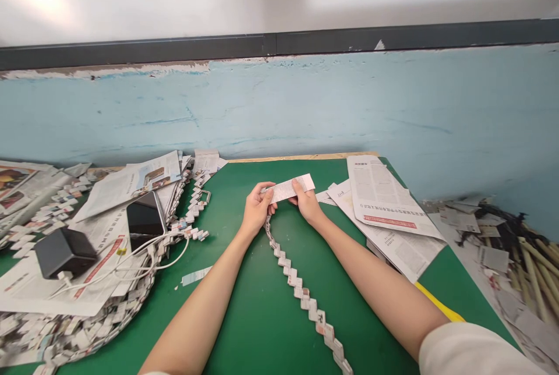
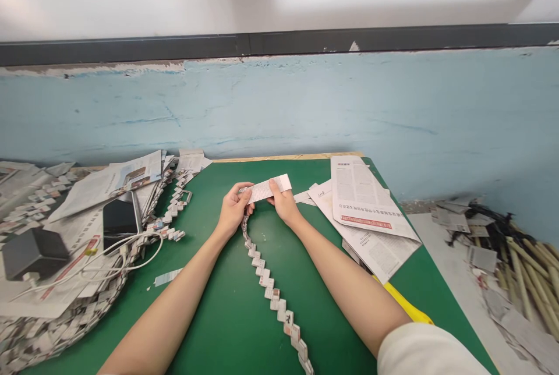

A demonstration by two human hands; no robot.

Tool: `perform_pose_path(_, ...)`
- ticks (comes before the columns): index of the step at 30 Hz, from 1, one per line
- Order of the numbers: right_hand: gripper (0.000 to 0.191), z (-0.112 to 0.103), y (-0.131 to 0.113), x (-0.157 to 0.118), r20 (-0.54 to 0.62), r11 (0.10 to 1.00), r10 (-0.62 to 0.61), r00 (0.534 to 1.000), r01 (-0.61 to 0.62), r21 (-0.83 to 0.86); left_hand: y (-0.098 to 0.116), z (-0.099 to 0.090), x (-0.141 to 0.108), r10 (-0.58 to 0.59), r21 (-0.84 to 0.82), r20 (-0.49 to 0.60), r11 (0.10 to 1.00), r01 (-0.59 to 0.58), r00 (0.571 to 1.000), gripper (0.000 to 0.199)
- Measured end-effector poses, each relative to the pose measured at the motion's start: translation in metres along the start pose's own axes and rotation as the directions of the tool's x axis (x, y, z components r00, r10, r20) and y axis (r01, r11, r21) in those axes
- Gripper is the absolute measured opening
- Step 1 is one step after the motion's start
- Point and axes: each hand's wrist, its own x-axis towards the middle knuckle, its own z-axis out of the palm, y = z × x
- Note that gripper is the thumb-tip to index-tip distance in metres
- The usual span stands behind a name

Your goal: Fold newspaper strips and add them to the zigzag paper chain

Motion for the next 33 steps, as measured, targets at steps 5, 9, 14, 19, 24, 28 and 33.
perform_pose_path(5,0.060,0.0007,0.0014,0.0012,-0.020,1.000,-0.005,1.000,0.005,0.009,-0.0006,0.0007,0.0000,0.019,0.004,0.035,1.000,-0.019,0.999,0.054)
perform_pose_path(9,0.059,0.0005,0.0010,0.0014,-0.035,1.000,-0.013,0.999,0.014,0.014,0.0019,0.0034,-0.0035,0.038,0.066,0.058,0.997,-0.042,0.998,0.061)
perform_pose_path(14,0.058,-0.0001,-0.0001,0.0005,-0.027,1.000,-0.021,0.999,0.021,0.002,0.0045,0.0058,-0.0065,0.044,0.092,0.053,0.995,-0.049,0.998,0.067)
perform_pose_path(19,0.059,0.0003,0.0002,0.0003,-0.025,1.000,-0.023,0.999,0.023,-0.002,0.0051,0.0058,-0.0060,0.028,0.096,0.041,0.995,-0.032,0.999,0.065)
perform_pose_path(24,0.059,0.0003,-0.0027,-0.0007,-0.004,1.000,-0.028,1.000,0.028,-0.008,0.0036,0.0048,-0.0053,0.036,0.099,0.036,0.994,-0.039,0.999,0.065)
perform_pose_path(28,0.059,-0.0001,-0.0052,-0.0016,0.029,0.999,-0.049,0.998,0.050,-0.015,0.0027,0.0041,-0.0049,0.043,0.104,0.035,0.993,-0.047,0.998,0.065)
perform_pose_path(33,0.059,-0.0012,-0.0028,-0.0011,0.027,0.997,-0.055,0.998,0.057,-0.044,0.0022,0.0045,-0.0054,0.044,0.101,0.035,0.994,-0.047,0.998,0.066)
